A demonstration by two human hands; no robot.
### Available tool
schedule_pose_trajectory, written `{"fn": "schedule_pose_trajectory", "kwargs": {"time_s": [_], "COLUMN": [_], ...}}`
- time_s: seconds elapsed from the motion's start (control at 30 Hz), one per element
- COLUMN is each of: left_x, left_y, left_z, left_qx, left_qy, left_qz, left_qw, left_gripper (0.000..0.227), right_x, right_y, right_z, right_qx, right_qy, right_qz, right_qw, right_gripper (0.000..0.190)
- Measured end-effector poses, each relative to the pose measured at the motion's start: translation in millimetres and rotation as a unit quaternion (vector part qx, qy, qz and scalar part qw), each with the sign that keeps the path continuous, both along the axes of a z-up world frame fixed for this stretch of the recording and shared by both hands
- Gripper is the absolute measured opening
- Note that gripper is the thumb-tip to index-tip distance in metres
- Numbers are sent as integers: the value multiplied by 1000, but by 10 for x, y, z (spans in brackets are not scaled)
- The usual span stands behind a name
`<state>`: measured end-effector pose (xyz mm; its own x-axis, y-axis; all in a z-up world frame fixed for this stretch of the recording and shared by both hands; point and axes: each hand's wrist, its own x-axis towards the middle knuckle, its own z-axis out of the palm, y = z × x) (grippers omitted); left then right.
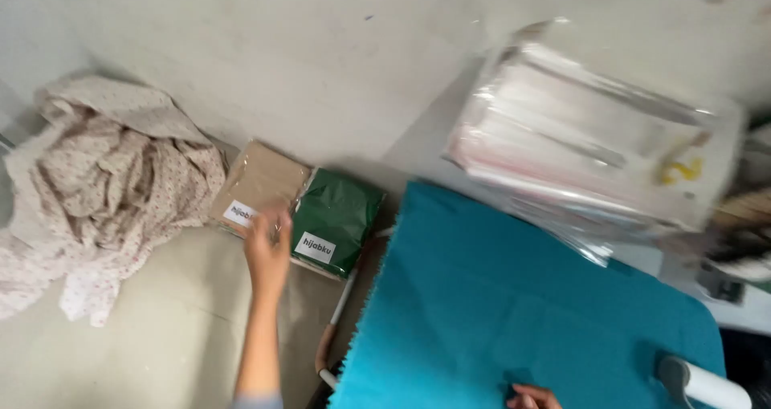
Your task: Unfolding a piece of purple fabric, cleaning it with a lint roller, and folding it neatly.
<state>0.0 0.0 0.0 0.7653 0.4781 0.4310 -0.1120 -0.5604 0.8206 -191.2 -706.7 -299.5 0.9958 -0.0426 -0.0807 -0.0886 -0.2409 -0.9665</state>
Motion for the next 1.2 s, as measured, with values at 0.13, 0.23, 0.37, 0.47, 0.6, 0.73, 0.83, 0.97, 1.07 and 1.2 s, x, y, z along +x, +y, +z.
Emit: {"fn": "schedule_pose_trajectory", "kwargs": {"time_s": [0.13,0.23,0.37,0.47,0.6,0.73,0.83,0.97,1.07,1.2], "left_x": [-1129,-1673,-2092,-2355,-2680,-2879,-2992,-3082,-3029,-2792], "left_y": [-798,-1344,-2198,-2687,-3104,-3548,-3799,-4072,-4262,-4343], "left_z": [1095,1519,1504,1307,1161,1012,1029,1039,1220,1403], "left_qx": [-256,-355,-256,-216,-206,-146,-109,-181,-156,206], "left_qy": [14,65,204,297,425,482,449,543,444,101], "left_qz": [-184,-486,-661,-689,-702,-738,-773,-712,-720,-599], "left_qw": [949,796,675,625,534,450,434,405,510,768], "left_gripper": [12,33,20,35,43,42,36,36,41,33], "right_x": [190,177,-34,-439,-1128,-1623,-1858,-1979,-1986,-1950], "right_y": [1826,2165,2360,2099,1691,1426,1288,1062,716,-207], "right_z": [2489,3141,3903,4001,4015,4019,4032,4179,4180,3881], "right_qx": [-67,-57,-11,132,235,141,181,85,35,191], "right_qy": [-62,-2,-16,60,206,138,125,26,-7,-103], "right_qz": [-78,-40,157,308,286,194,120,124,79,-289], "right_qw": [993,998,987,940,906,961,968,988,996,932], "right_gripper": [17,21,22,34,30,20,20,30,29,38]}}
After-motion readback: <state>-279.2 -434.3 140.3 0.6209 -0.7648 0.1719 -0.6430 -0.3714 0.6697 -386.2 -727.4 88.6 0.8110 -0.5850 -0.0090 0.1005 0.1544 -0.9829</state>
